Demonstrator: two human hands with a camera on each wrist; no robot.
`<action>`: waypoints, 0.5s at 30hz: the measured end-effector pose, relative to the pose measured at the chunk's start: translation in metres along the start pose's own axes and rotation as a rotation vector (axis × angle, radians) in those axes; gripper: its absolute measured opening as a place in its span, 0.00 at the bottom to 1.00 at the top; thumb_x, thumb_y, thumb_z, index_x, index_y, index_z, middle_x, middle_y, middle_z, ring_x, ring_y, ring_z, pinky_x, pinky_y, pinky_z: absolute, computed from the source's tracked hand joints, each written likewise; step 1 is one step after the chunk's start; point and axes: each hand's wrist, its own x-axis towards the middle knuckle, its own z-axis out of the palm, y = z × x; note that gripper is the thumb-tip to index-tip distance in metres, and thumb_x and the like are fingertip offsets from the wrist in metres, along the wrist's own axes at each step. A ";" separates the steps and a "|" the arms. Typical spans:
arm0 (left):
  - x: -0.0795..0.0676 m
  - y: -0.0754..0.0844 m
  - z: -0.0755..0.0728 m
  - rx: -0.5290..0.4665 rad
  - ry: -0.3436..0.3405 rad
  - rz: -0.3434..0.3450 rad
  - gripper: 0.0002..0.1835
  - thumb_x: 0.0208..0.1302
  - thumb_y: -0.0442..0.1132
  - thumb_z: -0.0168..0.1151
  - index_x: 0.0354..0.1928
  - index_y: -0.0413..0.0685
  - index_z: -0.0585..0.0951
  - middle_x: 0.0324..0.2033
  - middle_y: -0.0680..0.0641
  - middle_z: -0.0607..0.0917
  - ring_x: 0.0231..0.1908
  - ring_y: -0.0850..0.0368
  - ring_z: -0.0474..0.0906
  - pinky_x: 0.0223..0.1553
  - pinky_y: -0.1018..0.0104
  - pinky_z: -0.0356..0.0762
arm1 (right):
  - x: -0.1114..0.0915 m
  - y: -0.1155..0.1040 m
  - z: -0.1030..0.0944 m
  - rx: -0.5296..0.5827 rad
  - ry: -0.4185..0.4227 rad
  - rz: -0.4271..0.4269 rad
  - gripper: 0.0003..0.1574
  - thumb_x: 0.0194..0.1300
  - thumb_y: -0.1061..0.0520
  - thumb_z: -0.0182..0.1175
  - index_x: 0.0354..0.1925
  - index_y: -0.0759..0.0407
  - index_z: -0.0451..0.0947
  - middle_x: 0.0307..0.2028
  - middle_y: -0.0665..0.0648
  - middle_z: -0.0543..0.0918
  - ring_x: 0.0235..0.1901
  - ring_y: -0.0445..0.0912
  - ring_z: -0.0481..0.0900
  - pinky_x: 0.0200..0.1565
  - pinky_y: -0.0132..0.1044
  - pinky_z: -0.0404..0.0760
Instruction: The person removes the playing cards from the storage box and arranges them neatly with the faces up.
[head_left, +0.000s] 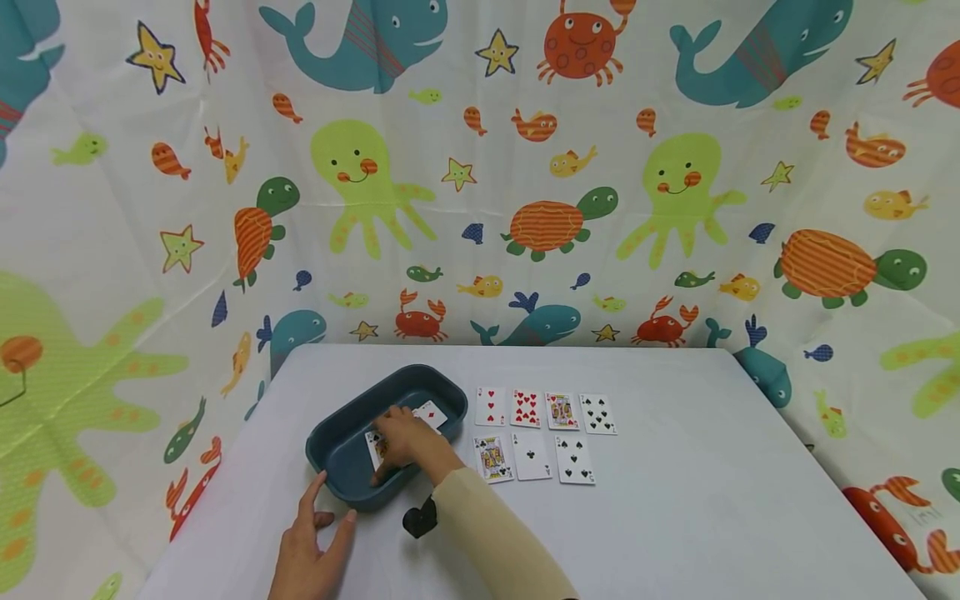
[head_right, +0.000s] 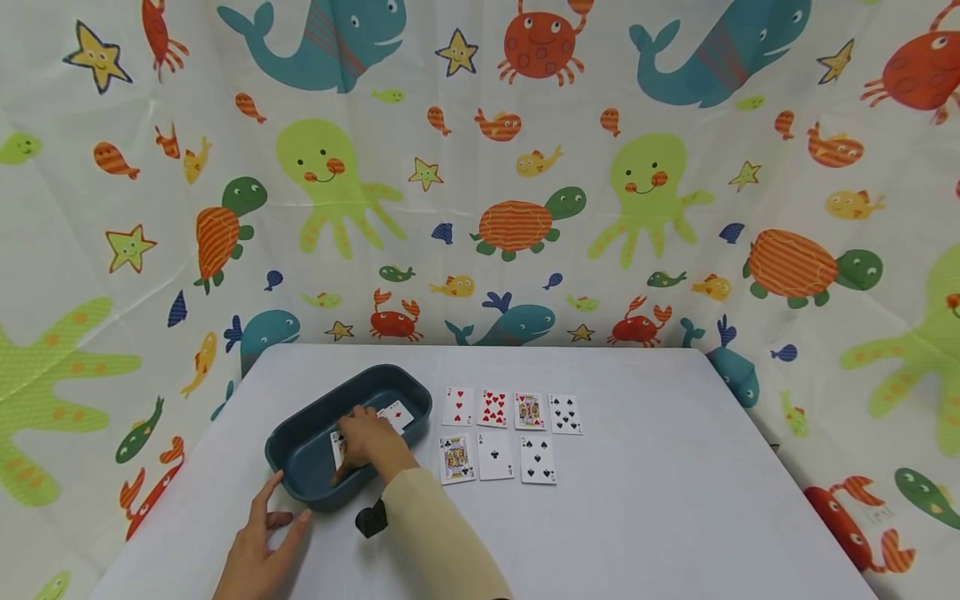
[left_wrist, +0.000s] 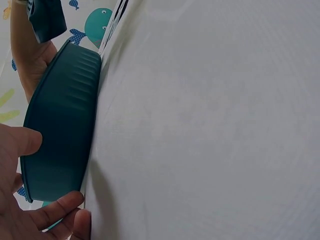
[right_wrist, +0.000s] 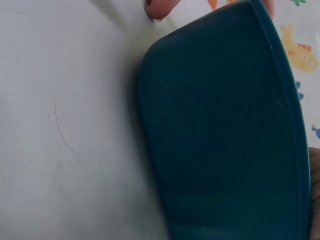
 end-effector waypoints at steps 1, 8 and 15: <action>0.000 0.000 0.000 -0.002 0.002 0.002 0.43 0.75 0.52 0.57 0.80 0.45 0.48 0.54 0.25 0.81 0.58 0.25 0.75 0.59 0.28 0.68 | 0.000 -0.001 -0.001 -0.003 0.001 -0.003 0.55 0.45 0.35 0.82 0.69 0.46 0.73 0.63 0.47 0.74 0.59 0.42 0.70 0.61 0.35 0.74; -0.001 -0.002 0.001 -0.012 0.017 0.014 0.42 0.75 0.51 0.58 0.79 0.44 0.49 0.52 0.26 0.83 0.57 0.26 0.76 0.58 0.29 0.68 | 0.001 -0.003 -0.001 -0.035 -0.006 0.003 0.57 0.40 0.34 0.84 0.67 0.45 0.75 0.59 0.47 0.72 0.54 0.41 0.66 0.61 0.33 0.71; -0.001 -0.002 0.001 -0.005 0.015 0.008 0.43 0.74 0.52 0.58 0.80 0.45 0.49 0.53 0.26 0.82 0.58 0.25 0.75 0.58 0.29 0.68 | 0.002 -0.003 0.001 -0.034 -0.017 0.018 0.58 0.39 0.34 0.84 0.67 0.43 0.74 0.57 0.48 0.72 0.53 0.41 0.64 0.60 0.33 0.71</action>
